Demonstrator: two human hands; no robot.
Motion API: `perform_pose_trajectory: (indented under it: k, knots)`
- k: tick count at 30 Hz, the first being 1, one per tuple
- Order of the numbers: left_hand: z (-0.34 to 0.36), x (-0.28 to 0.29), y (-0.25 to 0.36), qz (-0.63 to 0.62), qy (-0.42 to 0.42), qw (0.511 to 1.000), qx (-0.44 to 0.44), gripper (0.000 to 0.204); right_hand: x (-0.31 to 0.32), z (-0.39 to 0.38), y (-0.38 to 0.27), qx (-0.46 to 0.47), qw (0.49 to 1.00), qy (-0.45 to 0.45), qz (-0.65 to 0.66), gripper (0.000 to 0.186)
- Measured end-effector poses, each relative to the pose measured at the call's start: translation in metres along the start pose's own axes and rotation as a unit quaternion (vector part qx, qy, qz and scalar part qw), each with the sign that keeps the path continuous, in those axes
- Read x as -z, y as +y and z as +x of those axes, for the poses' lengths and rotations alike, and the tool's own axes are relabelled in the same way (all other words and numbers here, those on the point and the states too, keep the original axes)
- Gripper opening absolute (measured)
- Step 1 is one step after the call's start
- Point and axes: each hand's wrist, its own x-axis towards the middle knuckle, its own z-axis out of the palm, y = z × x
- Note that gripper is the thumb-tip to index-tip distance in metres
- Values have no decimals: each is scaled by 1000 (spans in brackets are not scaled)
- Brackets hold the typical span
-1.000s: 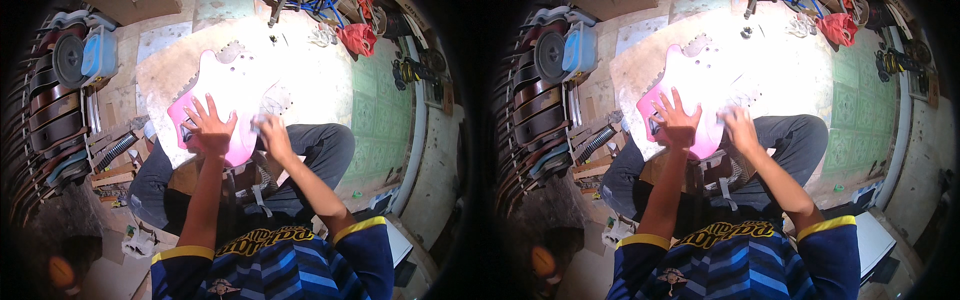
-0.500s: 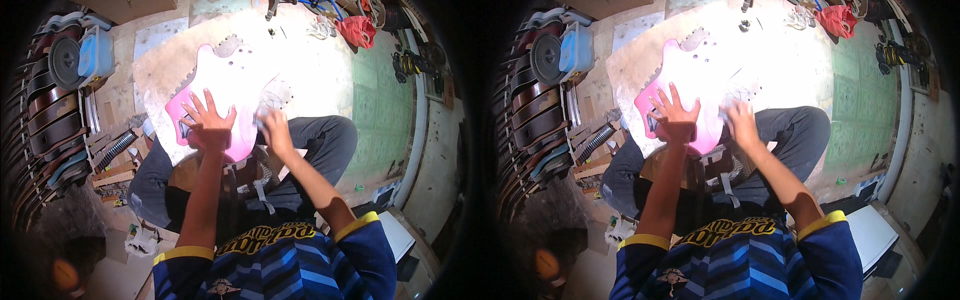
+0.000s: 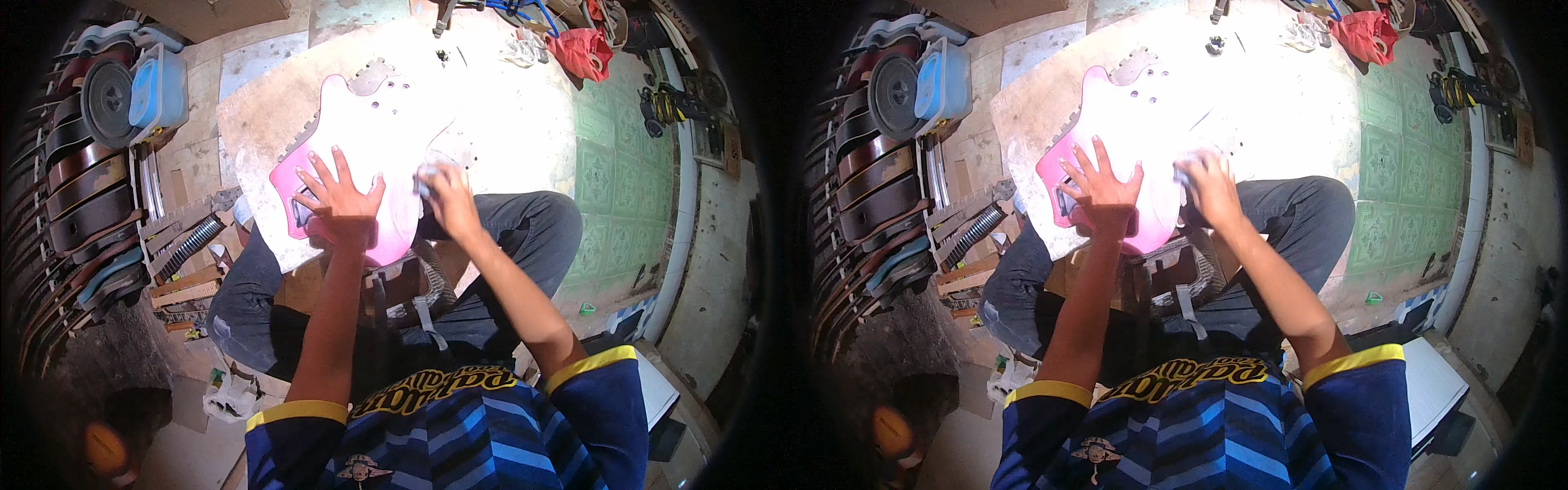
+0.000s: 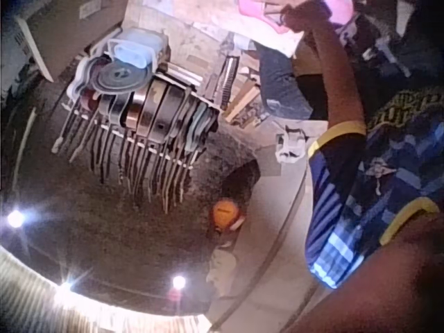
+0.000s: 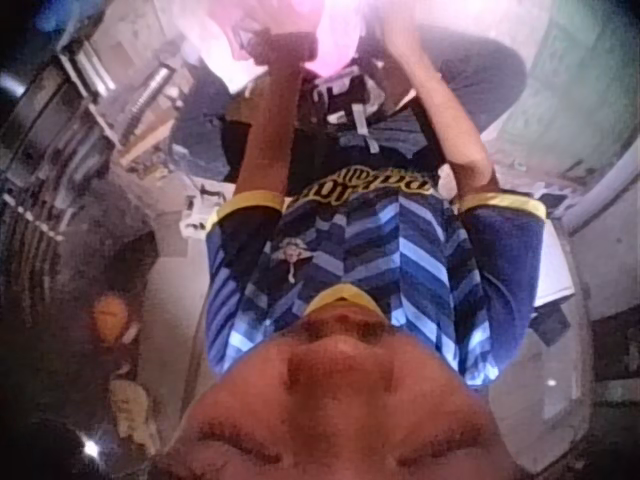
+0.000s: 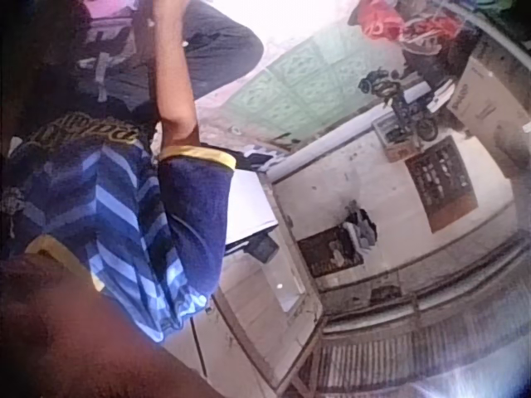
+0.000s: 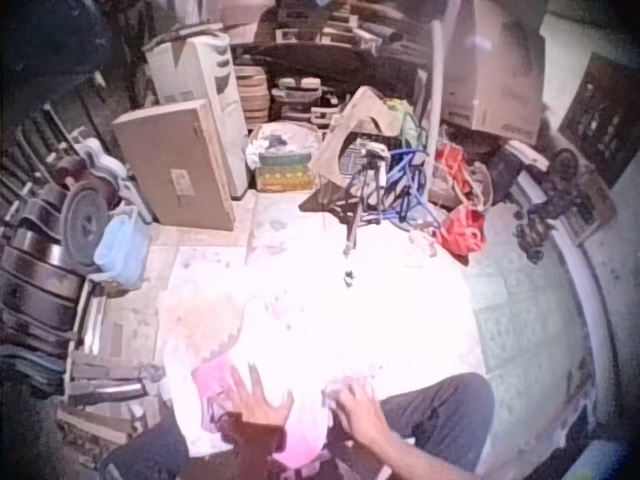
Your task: The person sands the surface and edges of a pink guitar body using a block of sandpaper while holding it on a workbench.
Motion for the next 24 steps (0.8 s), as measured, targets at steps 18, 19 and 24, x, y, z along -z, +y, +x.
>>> perform_pose_trajectory:
  k: [18,19,24]
  knots:
    - [-2,-1,0,-2,17,1000,2,96,2,-25,-8,29,997,-70,3,47]
    - [-1,-2,-1,-5,17,1000,2,96,-1,1,-1,22,999,-23,-40,46]
    - [-3,-6,-1,-7,3,1000,8,96,-12,-15,-6,5,1000,11,-25,50]
